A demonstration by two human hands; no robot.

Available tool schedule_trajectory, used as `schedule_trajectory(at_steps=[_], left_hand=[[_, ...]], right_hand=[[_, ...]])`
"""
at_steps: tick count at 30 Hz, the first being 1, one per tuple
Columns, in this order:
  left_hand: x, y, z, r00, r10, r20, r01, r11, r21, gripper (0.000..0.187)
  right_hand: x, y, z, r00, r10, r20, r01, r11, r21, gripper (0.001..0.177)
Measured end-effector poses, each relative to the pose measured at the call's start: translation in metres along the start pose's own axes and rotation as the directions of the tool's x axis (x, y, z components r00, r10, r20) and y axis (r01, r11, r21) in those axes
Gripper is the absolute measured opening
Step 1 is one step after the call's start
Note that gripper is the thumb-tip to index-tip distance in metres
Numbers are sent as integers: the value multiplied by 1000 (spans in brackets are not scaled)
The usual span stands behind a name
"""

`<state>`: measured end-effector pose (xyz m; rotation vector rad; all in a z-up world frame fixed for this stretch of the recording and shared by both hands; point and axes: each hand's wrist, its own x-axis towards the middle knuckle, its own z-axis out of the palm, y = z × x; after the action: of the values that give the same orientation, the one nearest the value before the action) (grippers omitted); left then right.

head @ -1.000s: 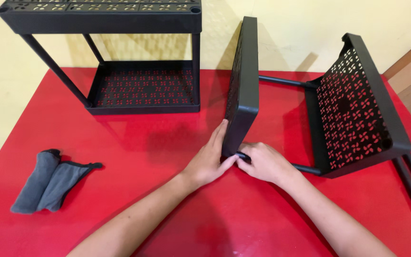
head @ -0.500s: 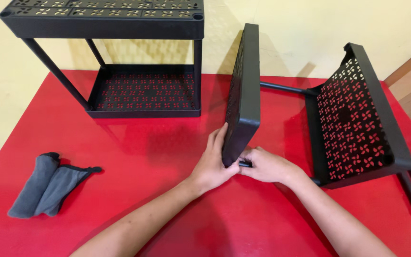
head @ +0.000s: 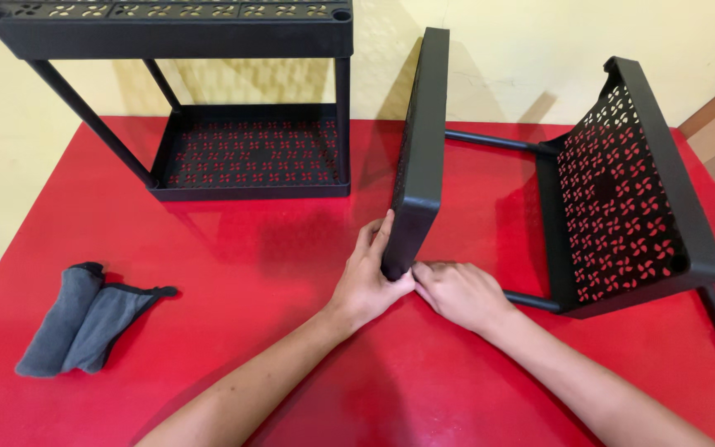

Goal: The person disassembles a black plastic two-tier stand by hand, removing the four vertical support rods from the top and bottom trays. The removed rods are placed on the red table. The person then begins to reassemble the stand by inserting the rods back into the trays.

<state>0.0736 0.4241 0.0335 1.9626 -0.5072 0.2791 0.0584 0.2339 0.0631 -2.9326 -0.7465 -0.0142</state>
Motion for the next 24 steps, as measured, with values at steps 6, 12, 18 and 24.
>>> schedule_trajectory(at_steps=[6, 12, 18, 24], left_hand=[[-1, 2, 0, 1000, -10, -27, 9, 1000, -28, 97], [0, 8, -3, 999, 2, -39, -4, 998, -56, 93], [0, 15, -4, 997, -74, -8, 74, 994, -78, 83], [1, 15, -6, 997, -68, -37, 64, 994, -94, 90]], right_hand=[[-1, -4, 2, 999, -35, -29, 34, 998, -44, 22], [10, 4, -8, 995, -37, 96, 26, 994, 110, 24], [20, 18, -13, 974, -161, 160, 102, 940, 325, 26], [15, 9, -5, 993, -72, 89, 56, 982, 179, 27]])
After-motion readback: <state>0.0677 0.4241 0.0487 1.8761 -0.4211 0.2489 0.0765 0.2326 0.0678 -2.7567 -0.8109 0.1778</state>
